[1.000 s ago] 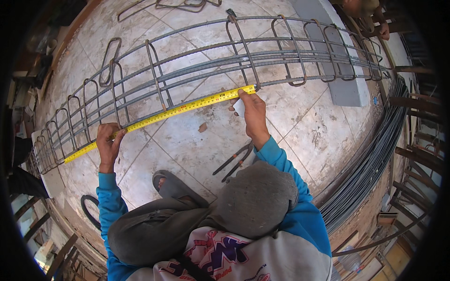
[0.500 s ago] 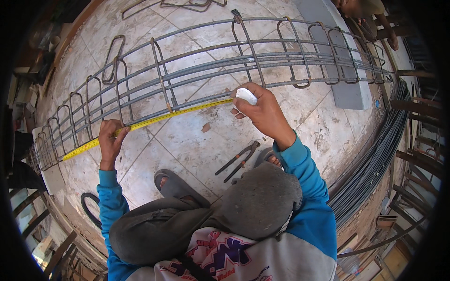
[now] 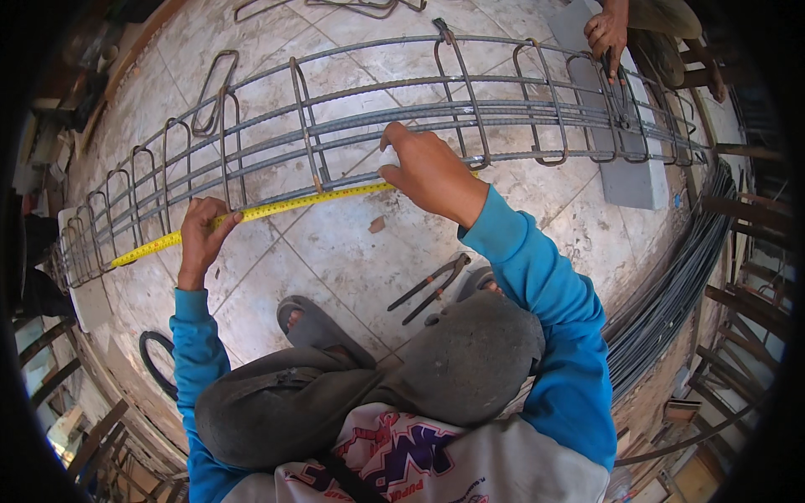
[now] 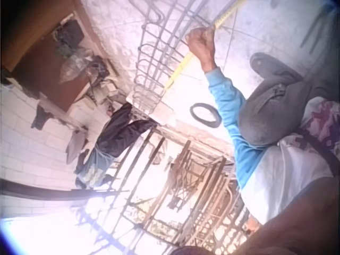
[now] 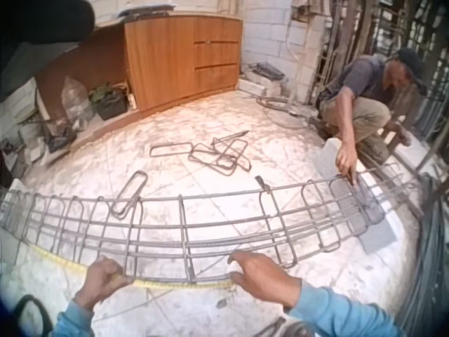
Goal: The person uses pliers to twist and cut wire to secure metal stirrups onto longitudinal rebar rods, then uses a yellow tape measure and a piece of chalk to mark intervals along the rebar structure.
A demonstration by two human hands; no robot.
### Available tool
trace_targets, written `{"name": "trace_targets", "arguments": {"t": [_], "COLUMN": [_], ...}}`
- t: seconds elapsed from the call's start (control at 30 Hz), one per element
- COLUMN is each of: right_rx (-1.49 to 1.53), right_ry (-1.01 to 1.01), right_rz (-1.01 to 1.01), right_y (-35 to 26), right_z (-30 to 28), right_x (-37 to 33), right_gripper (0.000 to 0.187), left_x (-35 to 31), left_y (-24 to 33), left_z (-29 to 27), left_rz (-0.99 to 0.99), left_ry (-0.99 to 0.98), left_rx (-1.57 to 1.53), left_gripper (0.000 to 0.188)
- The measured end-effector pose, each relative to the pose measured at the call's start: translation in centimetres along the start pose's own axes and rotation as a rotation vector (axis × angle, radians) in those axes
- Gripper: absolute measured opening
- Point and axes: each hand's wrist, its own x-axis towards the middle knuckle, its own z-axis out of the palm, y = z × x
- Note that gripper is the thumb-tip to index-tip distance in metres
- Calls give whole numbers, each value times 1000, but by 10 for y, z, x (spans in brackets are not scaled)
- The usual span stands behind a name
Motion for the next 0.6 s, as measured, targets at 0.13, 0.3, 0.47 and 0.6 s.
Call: {"name": "trace_targets", "arguments": {"t": [0.13,0.3,0.47,0.6], "right_rx": [-130,-212,-272,-195], "right_ry": [272,257,318,41], "right_rz": [-320,-142,-67,-19], "right_y": [16,4,1,-8], "right_z": [23,34,52,38], "right_x": [14,17,13,-8], "right_gripper": [27,22,20,19], "left_x": [5,4,4,3], "left_y": [4,4,4,3], "left_z": [2,-1,1,-2], "left_rz": [-2,-11,-23,-37], "left_ry": [-3,-3,-9,-4], "left_rx": [-7,0,-13,-15], "left_gripper": [25,26,26,26]}}
